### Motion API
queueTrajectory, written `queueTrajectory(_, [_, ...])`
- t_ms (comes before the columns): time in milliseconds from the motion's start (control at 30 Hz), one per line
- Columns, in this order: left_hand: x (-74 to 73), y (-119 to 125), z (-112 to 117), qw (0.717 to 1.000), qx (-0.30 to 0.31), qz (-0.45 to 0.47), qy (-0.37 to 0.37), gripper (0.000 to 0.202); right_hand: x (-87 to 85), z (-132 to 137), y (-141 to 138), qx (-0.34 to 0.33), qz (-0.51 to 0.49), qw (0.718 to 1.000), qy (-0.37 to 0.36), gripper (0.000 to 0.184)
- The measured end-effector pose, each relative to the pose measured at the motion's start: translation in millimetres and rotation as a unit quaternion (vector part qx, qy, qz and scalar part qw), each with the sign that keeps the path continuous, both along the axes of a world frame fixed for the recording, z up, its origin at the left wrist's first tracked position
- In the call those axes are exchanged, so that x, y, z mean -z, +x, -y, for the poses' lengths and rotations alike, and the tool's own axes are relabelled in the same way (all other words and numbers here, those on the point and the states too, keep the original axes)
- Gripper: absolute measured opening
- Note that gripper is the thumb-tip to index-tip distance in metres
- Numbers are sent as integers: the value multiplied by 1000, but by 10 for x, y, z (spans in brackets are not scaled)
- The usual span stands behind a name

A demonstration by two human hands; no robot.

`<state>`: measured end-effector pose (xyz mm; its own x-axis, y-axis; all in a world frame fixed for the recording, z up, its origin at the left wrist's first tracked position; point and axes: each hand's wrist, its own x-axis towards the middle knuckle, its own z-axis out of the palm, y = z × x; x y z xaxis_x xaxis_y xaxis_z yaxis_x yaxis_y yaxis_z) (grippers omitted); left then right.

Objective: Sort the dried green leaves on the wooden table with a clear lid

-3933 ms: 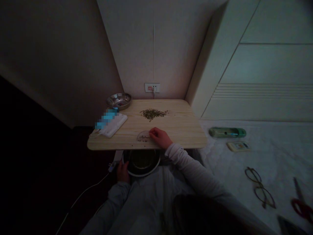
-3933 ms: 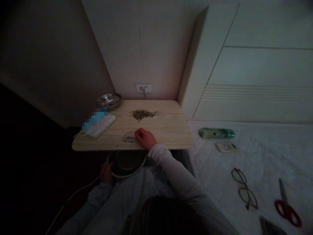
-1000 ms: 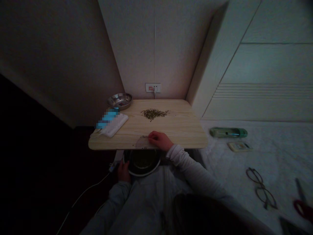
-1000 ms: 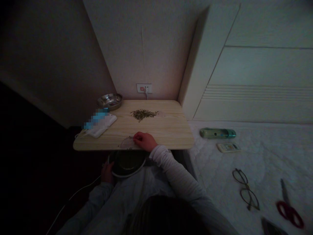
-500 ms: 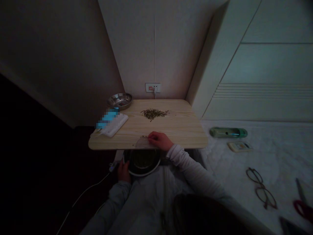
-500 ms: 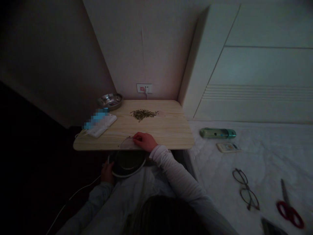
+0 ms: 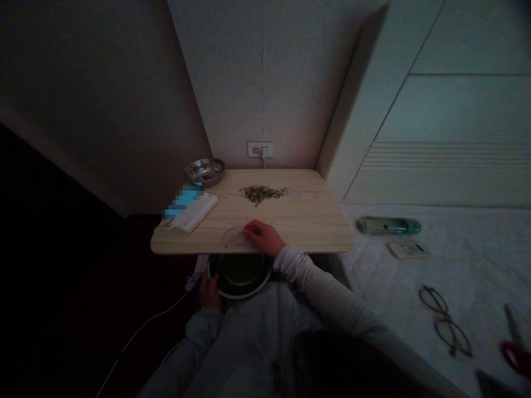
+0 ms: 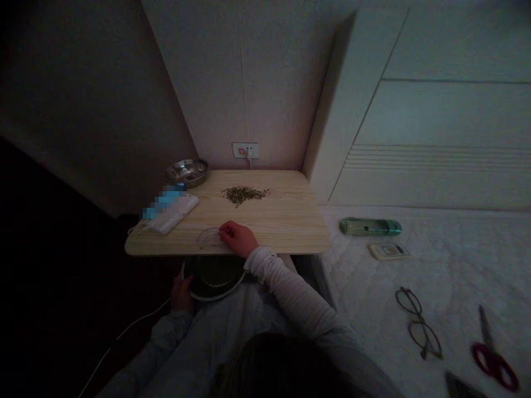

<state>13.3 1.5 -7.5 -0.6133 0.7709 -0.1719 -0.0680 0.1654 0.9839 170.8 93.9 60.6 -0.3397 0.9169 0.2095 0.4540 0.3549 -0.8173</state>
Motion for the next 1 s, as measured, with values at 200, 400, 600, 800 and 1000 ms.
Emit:
queueTrajectory(200, [-14,-15,5,998,17,-52,7,17,-45,40,-34,2,61,997,41,23])
queueTrajectory(400, [-64,12,8,1000,3,-5,-8,26,-41,36,-3,-27,52,998,35,23])
queueTrajectory(600, [-59,16,2,1000,3,-16,2,25,-39,46,15,-43,50,997,35,23])
queueTrajectory(800, [-69,31,2,1000,6,14,-3,27,-36,61,13,-53,11,999,6,24])
queueTrajectory(1000, [-72,31,13,999,1,41,-24,35,-24,-98,111,19,-171,984,-48,21])
